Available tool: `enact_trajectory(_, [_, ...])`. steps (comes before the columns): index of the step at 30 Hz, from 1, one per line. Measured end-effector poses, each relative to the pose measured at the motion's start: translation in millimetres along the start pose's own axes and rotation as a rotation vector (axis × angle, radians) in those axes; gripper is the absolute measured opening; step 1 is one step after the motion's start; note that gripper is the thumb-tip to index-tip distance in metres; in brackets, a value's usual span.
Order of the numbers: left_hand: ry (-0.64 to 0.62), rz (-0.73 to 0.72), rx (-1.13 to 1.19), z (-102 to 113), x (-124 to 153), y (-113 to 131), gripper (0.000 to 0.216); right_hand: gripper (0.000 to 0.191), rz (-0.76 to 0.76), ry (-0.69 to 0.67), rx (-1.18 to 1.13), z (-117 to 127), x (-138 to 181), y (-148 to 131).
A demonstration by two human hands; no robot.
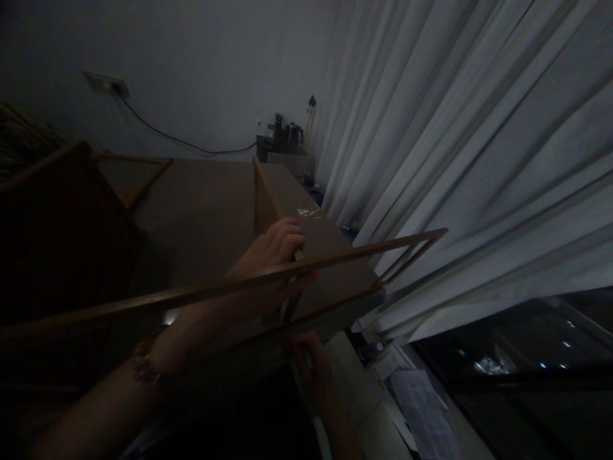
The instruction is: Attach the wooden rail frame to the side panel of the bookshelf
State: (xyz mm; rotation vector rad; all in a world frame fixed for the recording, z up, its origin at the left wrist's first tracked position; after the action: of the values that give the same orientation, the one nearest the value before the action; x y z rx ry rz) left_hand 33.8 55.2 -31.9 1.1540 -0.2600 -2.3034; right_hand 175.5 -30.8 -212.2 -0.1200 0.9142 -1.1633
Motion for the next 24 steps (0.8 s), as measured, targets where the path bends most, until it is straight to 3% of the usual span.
enact_trajectory(6, [0.005, 0.032, 0.002, 1, -1, 0, 0.033, 0.016, 0.225, -0.012, 0.142, 0, 1, 10])
enact_trajectory(13, [0.026, 0.021, -0.006, 0, 1, 0, 0.033, 0.019, 0.492, -0.149, 0.395, -4, 5, 9])
enact_trajectory(19, [0.006, 0.018, -0.004, -1, 1, 0, 0.032, 0.015, 0.445, -0.133, 0.474, -4, 3, -9])
enact_trajectory(24, [0.034, 0.009, -0.001, -1, 1, 0, 0.031, 0.029, 0.353, -0.036, 0.504, -6, 7, -14])
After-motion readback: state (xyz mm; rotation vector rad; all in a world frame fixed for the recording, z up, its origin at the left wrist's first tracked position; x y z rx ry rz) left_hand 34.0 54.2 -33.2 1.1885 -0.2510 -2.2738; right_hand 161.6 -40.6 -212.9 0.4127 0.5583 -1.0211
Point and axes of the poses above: each hand's wrist, its own x-axis away from the middle knuckle, its own z-axis out of the back of the hand, y = z × x, the point moved 5 cm from there along -x, towards the middle knuckle, and after that the axes turned 14 degrees about x, right-handed, at the moved point
